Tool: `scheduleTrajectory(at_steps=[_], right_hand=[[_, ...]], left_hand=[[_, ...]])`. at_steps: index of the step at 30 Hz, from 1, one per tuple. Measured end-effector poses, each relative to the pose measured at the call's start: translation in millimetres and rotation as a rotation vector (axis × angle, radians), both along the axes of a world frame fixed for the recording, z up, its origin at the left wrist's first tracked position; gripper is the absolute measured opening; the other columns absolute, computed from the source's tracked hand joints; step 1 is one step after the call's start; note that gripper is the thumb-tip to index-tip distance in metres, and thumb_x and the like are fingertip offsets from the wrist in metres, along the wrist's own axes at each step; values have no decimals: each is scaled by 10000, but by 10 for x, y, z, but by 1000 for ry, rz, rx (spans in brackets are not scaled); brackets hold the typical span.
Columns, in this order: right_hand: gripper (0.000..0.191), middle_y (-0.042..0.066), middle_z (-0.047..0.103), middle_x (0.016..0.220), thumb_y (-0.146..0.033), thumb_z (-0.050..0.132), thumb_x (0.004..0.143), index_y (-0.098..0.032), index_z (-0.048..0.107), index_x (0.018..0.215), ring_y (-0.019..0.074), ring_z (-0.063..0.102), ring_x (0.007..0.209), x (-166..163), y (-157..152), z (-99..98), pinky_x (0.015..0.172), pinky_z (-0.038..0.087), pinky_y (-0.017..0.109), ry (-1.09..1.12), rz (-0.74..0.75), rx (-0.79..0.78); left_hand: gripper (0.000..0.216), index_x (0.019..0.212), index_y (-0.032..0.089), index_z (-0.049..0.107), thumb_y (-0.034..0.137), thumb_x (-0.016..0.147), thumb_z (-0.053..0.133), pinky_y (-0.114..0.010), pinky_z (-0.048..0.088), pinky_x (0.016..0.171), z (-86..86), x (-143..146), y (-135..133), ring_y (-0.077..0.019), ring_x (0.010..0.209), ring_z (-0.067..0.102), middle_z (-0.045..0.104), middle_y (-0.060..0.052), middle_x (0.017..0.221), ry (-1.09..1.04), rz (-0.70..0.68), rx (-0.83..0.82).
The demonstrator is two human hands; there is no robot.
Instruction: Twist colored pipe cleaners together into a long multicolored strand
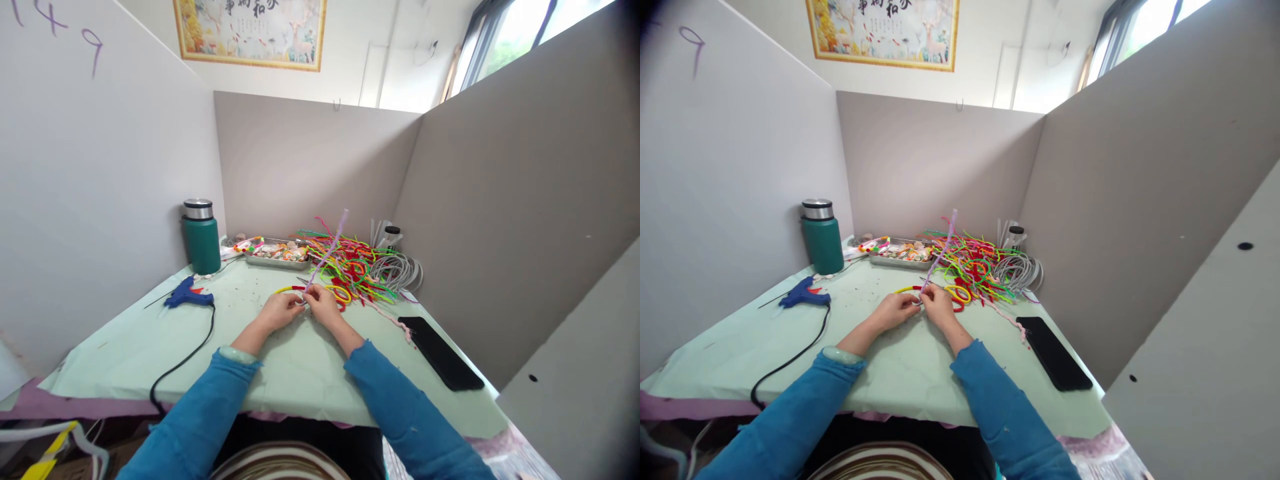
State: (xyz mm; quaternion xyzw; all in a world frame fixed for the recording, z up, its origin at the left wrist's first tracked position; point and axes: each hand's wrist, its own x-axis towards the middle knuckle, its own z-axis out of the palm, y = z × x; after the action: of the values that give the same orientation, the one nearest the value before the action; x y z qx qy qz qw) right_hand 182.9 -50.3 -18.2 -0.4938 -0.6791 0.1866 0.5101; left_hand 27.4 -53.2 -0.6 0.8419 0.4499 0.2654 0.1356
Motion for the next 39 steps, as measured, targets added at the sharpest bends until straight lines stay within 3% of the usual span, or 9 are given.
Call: scheduleTrajectory(at_steps=[13,18,33,39], right_hand=[[116,-42,491,540,-292,527,705,-183,519,667,103,444,479,-16,31,-42,472,349,219,171,140,-87],[175,-40,504,528,-353,525,746,-183,545,710,101,447,450,-25,-11,-28,447,349,219,122,107,-100],[146,-15,570,641,-304,529,771,-179,601,796,117,507,586,62,15,-9,543,390,223,-37,167,-59],[194,30,621,864,-320,544,778,-186,605,904,145,560,771,75,-66,49,684,429,254,-66,231,79]], left_hand=[[233,842,200,667,341,754,504,-207,275,531,28,-7,-16,-106,548,453,552,20,582,2,13,-3],[201,763,179,643,337,737,522,-208,300,544,26,-22,-10,-111,574,480,590,8,625,-7,22,-10],[220,826,177,634,342,778,496,-202,341,587,46,-34,-13,-112,623,512,624,-5,695,-67,22,20],[189,807,188,644,299,782,493,-207,332,576,57,-33,-26,-112,608,508,625,-6,689,-56,12,35]])
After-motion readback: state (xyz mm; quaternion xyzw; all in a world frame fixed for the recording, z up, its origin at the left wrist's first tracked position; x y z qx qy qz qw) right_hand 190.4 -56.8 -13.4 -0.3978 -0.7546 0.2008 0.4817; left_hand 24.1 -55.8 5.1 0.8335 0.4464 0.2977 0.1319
